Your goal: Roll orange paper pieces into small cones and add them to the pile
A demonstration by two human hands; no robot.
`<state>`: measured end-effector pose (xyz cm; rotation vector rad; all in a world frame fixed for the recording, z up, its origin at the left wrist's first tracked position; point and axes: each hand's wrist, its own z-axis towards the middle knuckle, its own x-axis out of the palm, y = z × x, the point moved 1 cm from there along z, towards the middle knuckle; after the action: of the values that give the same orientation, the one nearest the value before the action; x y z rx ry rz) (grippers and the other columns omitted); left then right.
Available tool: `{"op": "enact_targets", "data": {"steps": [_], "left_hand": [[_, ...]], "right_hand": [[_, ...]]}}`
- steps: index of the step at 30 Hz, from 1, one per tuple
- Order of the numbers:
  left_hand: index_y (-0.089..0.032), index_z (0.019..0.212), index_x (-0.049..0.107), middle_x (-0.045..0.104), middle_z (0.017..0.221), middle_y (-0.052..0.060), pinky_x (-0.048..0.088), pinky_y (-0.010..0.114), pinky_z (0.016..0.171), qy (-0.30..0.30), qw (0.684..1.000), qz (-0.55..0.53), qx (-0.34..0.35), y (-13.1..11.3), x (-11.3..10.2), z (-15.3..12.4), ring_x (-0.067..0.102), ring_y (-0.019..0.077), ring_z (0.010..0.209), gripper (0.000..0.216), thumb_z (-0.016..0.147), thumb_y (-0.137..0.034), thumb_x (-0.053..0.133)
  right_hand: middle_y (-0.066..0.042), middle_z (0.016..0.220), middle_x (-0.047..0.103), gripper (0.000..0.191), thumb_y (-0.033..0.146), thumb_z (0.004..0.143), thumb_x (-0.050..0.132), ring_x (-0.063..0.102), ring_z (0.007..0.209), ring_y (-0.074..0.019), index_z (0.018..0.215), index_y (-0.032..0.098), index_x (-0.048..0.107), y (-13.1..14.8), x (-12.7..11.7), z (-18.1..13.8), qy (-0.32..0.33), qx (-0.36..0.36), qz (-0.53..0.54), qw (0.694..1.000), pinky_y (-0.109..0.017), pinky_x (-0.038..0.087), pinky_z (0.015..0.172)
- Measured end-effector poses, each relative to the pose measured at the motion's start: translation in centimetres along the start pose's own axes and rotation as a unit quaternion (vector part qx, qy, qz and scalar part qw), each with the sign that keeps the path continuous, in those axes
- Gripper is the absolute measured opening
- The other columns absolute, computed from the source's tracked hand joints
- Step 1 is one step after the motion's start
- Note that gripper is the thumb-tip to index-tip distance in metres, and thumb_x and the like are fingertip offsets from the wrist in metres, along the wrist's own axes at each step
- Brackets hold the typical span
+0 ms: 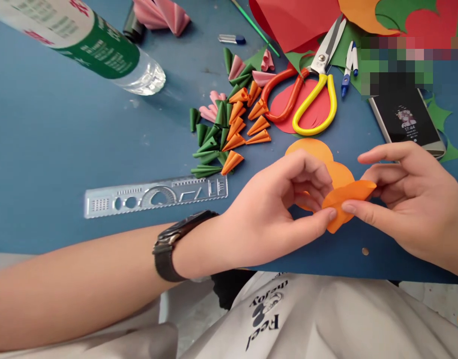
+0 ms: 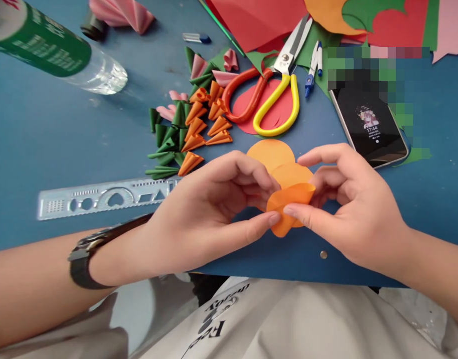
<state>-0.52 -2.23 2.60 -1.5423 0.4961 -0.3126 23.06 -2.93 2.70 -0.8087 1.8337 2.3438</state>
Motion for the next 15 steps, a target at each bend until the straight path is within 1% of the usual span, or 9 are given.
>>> {"op": "enact_targets", "data": {"steps": [1, 3, 5, 7, 9, 12, 15], "left_hand": [[-0.019, 0.113, 0.061, 0.075, 0.112, 0.007, 0.073, 0.028, 0.079, 0.001, 1.000, -0.001, 0.005, 0.08, 0.12, -0.03, 0.077, 0.0146, 0.092, 0.022, 0.097, -0.017, 0.075], [-0.019, 0.114, 0.065, 0.077, 0.111, 0.006, 0.071, 0.025, 0.078, -0.002, 1.000, -0.003, 0.016, 0.17, 0.24, 0.01, 0.078, 0.0144, 0.095, 0.020, 0.097, -0.015, 0.075], [-0.021, 0.111, 0.070, 0.079, 0.108, 0.003, 0.071, 0.024, 0.079, -0.011, 1.000, -0.012, 0.017, 0.22, 0.23, 0.12, 0.079, 0.0135, 0.091, 0.017, 0.097, -0.014, 0.076], [-0.022, 0.110, 0.072, 0.080, 0.107, 0.002, 0.071, 0.024, 0.079, -0.019, 0.999, -0.024, 0.012, 0.27, 0.13, 0.22, 0.078, 0.0136, 0.088, 0.017, 0.096, -0.014, 0.079], [-0.022, 0.110, 0.073, 0.081, 0.109, 0.002, 0.071, 0.025, 0.080, -0.025, 0.999, -0.023, 0.012, 0.38, 0.01, 0.26, 0.077, 0.0135, 0.087, 0.020, 0.094, -0.015, 0.081], [-0.022, 0.114, 0.075, 0.080, 0.109, 0.001, 0.070, 0.022, 0.078, -0.021, 0.999, -0.011, 0.036, 0.63, -0.04, 0.22, 0.077, 0.0122, 0.090, 0.025, 0.092, -0.013, 0.084], [-0.024, 0.120, 0.074, 0.081, 0.112, 0.000, 0.069, 0.018, 0.079, -0.004, 0.998, -0.016, 0.061, 0.85, 0.09, 0.18, 0.080, 0.0111, 0.095, 0.030, 0.094, -0.010, 0.081]], "right_hand": [[0.005, 0.083, 0.080, 0.040, 0.023, 0.099, 0.087, 0.081, 0.064, -0.0181, 0.130, 0.032, 0.064, 0.06, 0.07, 0.02, 0.002, 0.022, 0.020, 1.000, -0.027, 0.068, 0.058], [0.006, 0.080, 0.079, 0.039, 0.023, 0.096, 0.089, 0.080, 0.062, -0.0174, 0.128, 0.033, 0.067, 0.16, 0.28, 0.08, -0.004, 0.082, 0.082, 0.993, -0.027, 0.068, 0.059], [0.005, 0.085, 0.081, 0.041, 0.026, 0.089, 0.095, 0.083, 0.069, -0.0191, 0.121, 0.034, 0.071, 0.26, 0.49, 0.22, -0.019, 0.141, 0.162, 0.977, -0.028, 0.070, 0.063], [0.004, 0.090, 0.084, 0.046, 0.027, 0.081, 0.102, 0.085, 0.077, -0.0208, 0.116, 0.035, 0.075, 0.36, 0.62, 0.42, -0.028, 0.183, 0.226, 0.956, -0.029, 0.073, 0.068], [0.004, 0.088, 0.084, 0.049, 0.025, 0.074, 0.105, 0.084, 0.075, -0.0206, 0.113, 0.035, 0.077, 0.45, 0.65, 0.63, -0.035, 0.209, 0.259, 0.942, -0.029, 0.073, 0.068], [0.005, 0.080, 0.081, 0.053, 0.021, 0.068, 0.108, 0.080, 0.065, -0.0183, 0.110, 0.034, 0.079, 0.58, 0.68, 0.81, -0.044, 0.236, 0.277, 0.930, -0.028, 0.072, 0.063], [0.006, 0.079, 0.081, 0.062, 0.019, 0.063, 0.109, 0.080, 0.065, -0.0184, 0.113, 0.033, 0.076, 0.67, 0.81, 0.87, -0.058, 0.246, 0.296, 0.921, -0.028, 0.072, 0.064]]}}
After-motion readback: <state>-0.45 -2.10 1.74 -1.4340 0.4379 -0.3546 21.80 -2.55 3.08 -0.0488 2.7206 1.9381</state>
